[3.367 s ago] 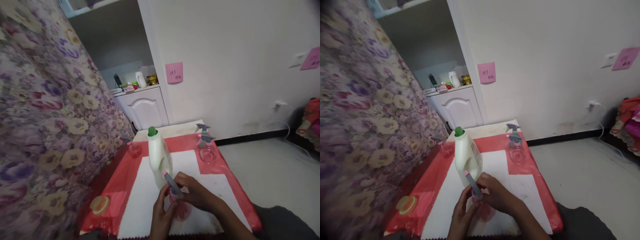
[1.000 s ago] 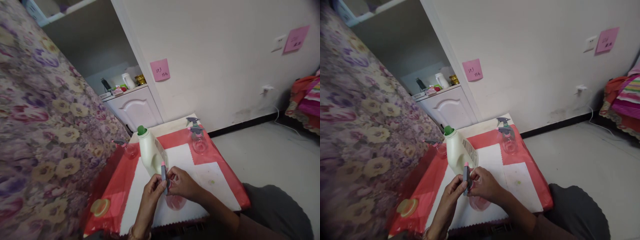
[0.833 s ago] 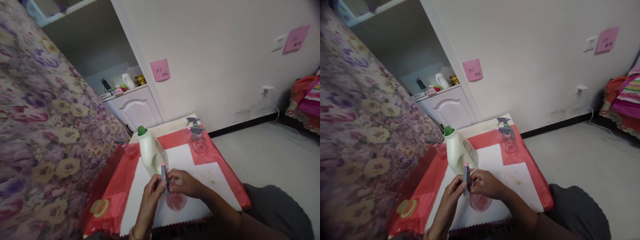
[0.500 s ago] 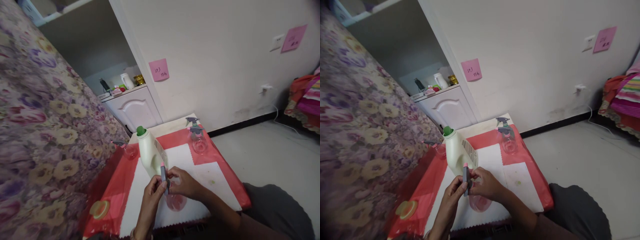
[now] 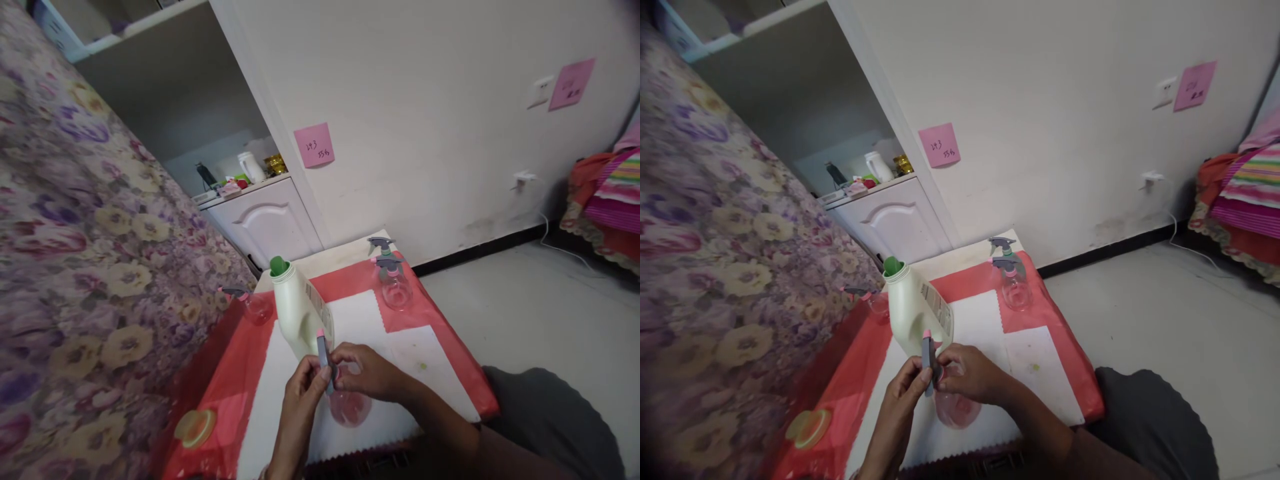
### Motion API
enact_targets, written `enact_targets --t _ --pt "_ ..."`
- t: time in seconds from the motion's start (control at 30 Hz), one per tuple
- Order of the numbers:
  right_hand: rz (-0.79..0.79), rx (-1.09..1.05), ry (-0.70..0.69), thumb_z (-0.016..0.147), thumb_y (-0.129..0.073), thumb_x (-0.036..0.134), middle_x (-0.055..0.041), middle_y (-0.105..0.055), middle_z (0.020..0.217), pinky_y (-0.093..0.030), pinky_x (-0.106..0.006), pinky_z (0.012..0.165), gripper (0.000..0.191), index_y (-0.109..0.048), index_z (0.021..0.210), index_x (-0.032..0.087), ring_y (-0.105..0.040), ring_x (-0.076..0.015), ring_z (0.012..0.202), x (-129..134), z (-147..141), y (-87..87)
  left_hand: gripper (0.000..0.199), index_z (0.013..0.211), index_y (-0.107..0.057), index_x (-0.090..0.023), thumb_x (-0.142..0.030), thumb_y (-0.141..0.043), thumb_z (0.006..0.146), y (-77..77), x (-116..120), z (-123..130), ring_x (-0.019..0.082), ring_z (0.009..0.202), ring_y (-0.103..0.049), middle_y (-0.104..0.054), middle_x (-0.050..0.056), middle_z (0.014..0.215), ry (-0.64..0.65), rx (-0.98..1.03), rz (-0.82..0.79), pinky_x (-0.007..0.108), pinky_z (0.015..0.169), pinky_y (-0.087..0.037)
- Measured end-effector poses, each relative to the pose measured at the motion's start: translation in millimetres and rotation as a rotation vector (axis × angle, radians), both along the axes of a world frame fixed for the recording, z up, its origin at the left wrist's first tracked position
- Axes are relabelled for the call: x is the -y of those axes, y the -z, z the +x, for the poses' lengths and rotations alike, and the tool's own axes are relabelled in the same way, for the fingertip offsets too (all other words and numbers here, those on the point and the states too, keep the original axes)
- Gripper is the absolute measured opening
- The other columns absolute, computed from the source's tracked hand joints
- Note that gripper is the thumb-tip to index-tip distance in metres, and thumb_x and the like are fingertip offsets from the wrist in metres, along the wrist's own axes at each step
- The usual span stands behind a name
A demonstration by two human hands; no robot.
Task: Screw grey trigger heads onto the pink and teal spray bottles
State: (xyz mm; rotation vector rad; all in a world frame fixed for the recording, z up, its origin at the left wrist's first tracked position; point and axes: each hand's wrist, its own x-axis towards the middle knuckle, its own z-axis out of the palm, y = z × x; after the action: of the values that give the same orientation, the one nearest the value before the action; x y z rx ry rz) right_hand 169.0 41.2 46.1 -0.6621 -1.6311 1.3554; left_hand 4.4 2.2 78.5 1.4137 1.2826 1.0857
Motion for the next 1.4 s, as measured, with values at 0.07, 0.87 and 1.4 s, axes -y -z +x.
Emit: enact_targets --t 0.07,0.87,1.4 --pt "-0.016 0.000 0.092 0.064 -0.075 0.017 0.0009 -0.066 0.085 -0.044 -0.029 0.076 0.019 -0.066 0.080 0.019 -0.061 -0.0196 0.084 1 -3 0.9 0.023 0.082 -0.060 -0.019 -0.042 -0.065 0.083 0.8 0 0 0.016 0.077 -0.050 -0.058 -0.001 0.076 0.004 -0.006 0.006 0.023 0.069 -0.039" --pt "-0.036 -0.028 0.082 0.064 -0.078 0.018 0.0018 -0.065 0.085 -0.044 -0.027 0.075 0.022 -0.067 0.082 0.019 -0.060 -0.0176 0.083 -3 -2 5.0 0.022 0.087 -0.061 -0.020 -0.041 -0.062 0.086 0.7 0 1 0.018 0.083 -0.052 -0.059 0.000 0.081 0.026 0.006 0.006 0.026 0.076 -0.041" --pt "-0.005 0.046 0.135 0.056 -0.083 0.020 0.0026 -0.065 0.088 -0.045 -0.028 0.075 0.035 -0.066 0.086 0.021 -0.059 -0.0188 0.085 0 -3 1.4 0.024 0.085 -0.060 -0.019 -0.043 -0.064 0.083 -1.8 -1 1 0.019 0.081 -0.052 -0.060 0.000 0.080 0.005 -0.034 -0.003 0.025 0.073 -0.041"
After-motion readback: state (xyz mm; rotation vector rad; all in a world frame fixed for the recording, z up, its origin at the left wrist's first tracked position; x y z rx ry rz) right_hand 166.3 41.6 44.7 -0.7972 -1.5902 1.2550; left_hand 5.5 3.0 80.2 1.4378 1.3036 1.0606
